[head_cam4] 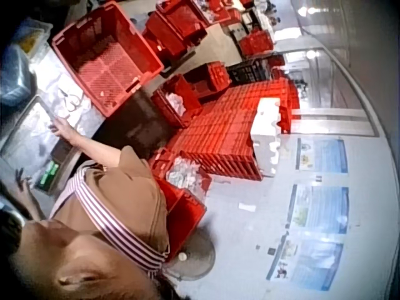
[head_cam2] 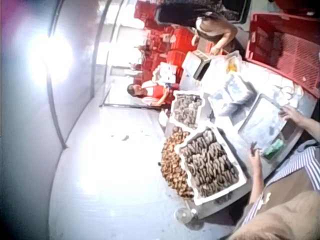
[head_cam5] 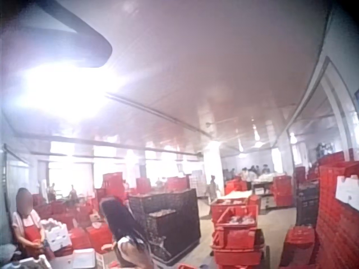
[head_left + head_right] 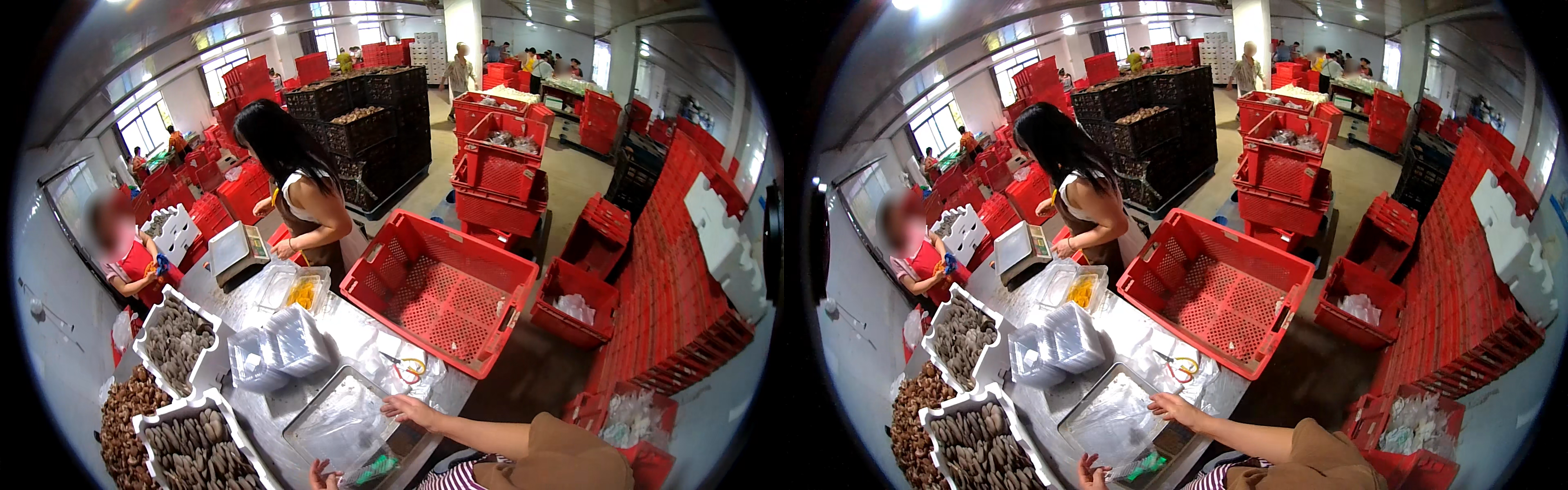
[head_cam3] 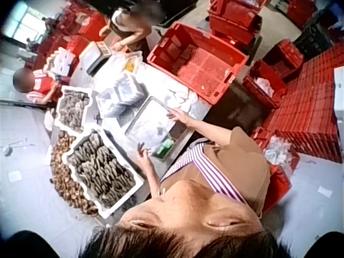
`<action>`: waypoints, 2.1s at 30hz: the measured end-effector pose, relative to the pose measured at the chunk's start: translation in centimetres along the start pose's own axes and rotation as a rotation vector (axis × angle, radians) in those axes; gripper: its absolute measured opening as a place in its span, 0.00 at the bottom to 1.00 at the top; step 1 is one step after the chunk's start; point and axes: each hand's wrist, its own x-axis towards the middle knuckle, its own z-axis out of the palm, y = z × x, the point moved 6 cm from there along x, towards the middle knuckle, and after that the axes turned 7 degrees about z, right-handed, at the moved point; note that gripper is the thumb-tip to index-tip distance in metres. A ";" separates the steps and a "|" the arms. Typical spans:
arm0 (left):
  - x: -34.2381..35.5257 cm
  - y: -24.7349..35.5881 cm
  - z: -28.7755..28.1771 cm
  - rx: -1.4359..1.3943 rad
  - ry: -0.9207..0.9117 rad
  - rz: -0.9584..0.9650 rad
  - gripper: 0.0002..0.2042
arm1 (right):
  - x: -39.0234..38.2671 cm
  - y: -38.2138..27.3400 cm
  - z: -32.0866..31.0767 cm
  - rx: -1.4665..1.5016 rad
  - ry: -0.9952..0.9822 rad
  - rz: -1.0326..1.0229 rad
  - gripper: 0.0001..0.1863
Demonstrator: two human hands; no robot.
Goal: The person selects oyster mushrooms from a large white styrofoam tray, trims the stems with scissors, and places them into clear plastic containers on a digital scale. They then close the containers and place them into red crates. The person also moves a crate of packaged mushrooms to a stack.
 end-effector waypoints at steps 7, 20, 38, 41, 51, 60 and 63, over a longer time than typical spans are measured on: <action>0.8 -2.3 2.2 -0.002 -0.177 -0.030 0.25 | 0.1 -1.0 0.4 0.217 -0.094 0.191 0.33; 2.1 -4.9 3.1 0.052 -0.144 -0.046 0.23 | 0.9 0.4 -1.8 0.149 0.022 0.148 0.37; 3.3 -6.2 0.5 0.354 0.044 -0.141 0.26 | 2.4 3.1 -3.5 -0.105 0.121 0.185 0.30; 3.2 -6.8 0.2 0.361 0.049 -0.169 0.26 | 2.7 3.2 -4.2 -0.093 0.132 0.167 0.29; 2.8 -5.0 0.9 0.423 0.127 -0.157 0.23 | 2.6 2.5 -6.3 -0.077 0.162 0.099 0.26; 2.8 -8.3 -0.8 0.484 0.210 0.056 0.20 | 2.4 1.7 -7.6 -0.047 0.165 0.083 0.21; 2.4 -7.0 -1.4 0.444 0.295 0.136 0.23 | 1.6 0.6 -6.6 -0.028 0.176 0.083 0.17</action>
